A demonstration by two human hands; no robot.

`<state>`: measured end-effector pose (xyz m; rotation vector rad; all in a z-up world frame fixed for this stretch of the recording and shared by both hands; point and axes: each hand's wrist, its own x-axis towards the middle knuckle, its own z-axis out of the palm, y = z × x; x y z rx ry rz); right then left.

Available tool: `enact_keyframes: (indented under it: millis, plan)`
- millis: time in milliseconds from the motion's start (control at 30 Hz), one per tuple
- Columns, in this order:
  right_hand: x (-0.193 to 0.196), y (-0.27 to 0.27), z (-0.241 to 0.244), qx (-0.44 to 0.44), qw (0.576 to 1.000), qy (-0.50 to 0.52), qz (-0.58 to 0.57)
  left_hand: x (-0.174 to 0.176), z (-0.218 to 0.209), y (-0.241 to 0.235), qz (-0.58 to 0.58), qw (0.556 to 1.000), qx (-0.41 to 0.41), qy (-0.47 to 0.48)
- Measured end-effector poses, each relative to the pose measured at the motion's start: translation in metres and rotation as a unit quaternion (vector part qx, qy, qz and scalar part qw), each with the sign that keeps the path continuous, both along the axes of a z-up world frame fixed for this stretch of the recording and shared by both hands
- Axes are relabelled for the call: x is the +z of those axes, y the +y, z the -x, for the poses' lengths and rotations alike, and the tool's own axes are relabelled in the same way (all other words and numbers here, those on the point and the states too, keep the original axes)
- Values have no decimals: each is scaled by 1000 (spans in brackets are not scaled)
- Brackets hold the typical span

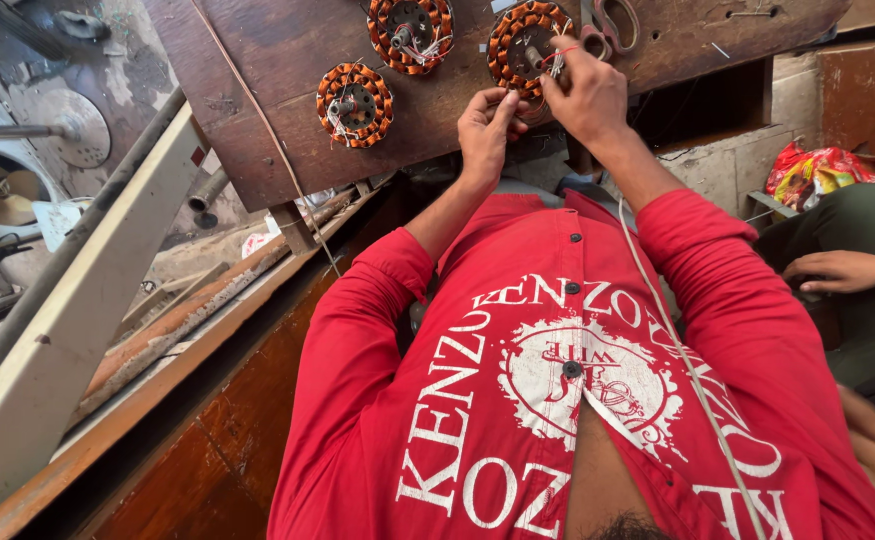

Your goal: The person winds copper wire onto several motor stators placed on a wooden workbench. They use scissors to cut the wire and their hands to wrap and secure the strands around the stator slots.

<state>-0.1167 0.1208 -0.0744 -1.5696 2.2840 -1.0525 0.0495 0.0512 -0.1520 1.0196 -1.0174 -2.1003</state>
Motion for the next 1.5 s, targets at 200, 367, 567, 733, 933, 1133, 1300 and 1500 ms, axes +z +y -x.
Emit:
enact_keyframes:
  millis: [200, 367, 567, 733, 933, 1133, 1300, 1500]
  plan:
    - [-1, -15, 5, -8, 995, 72, -63, 0, 9, -5, 1, 1000, 7, -8]
    - [3, -6, -2, -5, 995, 66, -74, 3, 20, -10, 40, 998, -26, -43]
    - [19, 0, -9, 58, 985, 154, 39, 18, 31, -17, 173, 966, -57, -182]
    - [32, -2, -5, 96, 966, 224, 86, 27, 35, -28, 256, 935, -102, -224]
    - [24, -4, 6, 145, 958, 239, 71, 21, 39, -31, 264, 931, -127, -218]
    - [-26, -5, 1, 27, 993, -86, 81, 13, 37, -31, 326, 919, -121, -187]
    - [-42, -12, 5, -105, 856, -506, -1, 10, 34, -28, 288, 934, -109, -183]
    - [7, 8, 6, 88, 995, 55, 2, 10, 34, -30, 288, 932, -109, -191]
